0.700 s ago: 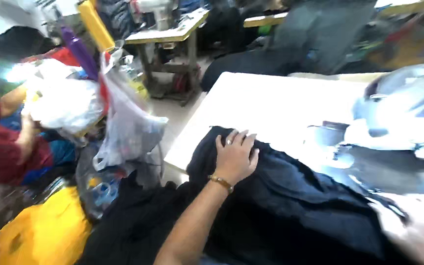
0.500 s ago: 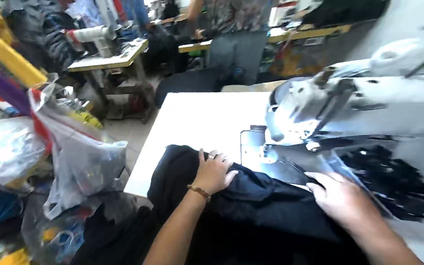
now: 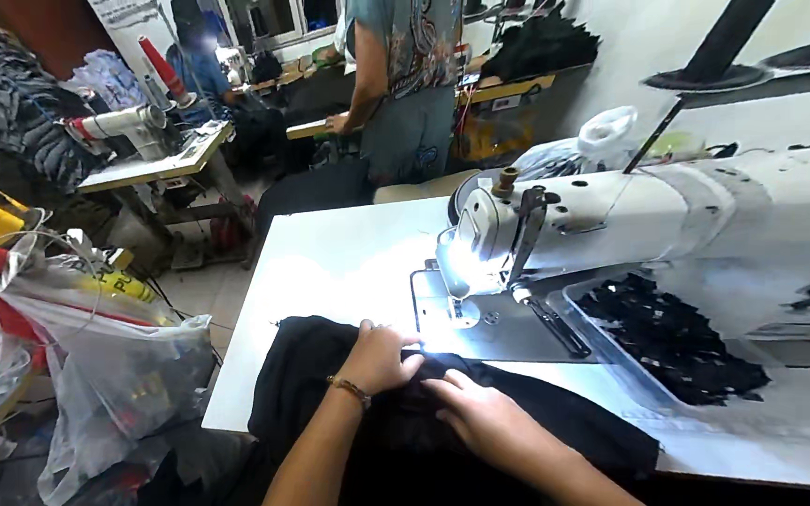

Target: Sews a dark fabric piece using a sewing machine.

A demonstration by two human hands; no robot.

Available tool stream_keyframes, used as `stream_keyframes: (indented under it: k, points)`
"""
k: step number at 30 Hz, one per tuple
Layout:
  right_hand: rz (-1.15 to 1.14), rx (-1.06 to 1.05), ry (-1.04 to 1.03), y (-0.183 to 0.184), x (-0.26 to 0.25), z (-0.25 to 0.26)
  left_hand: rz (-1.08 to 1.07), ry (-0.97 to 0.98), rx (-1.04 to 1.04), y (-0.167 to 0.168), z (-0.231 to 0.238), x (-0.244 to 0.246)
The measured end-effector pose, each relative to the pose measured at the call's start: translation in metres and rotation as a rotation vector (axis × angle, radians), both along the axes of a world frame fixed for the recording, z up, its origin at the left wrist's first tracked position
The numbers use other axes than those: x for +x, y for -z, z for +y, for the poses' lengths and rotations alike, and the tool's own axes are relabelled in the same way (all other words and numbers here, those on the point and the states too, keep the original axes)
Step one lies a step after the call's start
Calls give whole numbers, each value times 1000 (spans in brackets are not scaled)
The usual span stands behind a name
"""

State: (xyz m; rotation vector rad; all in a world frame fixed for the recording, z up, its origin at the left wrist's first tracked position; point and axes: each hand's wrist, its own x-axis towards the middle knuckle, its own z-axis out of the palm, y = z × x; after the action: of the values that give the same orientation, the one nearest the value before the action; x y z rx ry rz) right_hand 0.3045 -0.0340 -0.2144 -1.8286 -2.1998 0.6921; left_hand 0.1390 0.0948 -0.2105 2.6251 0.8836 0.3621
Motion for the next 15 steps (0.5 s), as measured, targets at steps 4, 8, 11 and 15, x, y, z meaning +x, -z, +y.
stream_keyframes:
  k: [4,8,11,15]
  points:
    - [165,-141,-203,-18,24,-2,-28,-19,-102,-4,-3,-11]
    - [297,351,40,-18,50,13,9,-93,-38,-4,-7,-8]
    - [110,359,417,-7,62,54,4,-204,-8,-3,-10,10]
    - [64,377,419,21,57,73,-9,-325,-44,-7,-11,35]
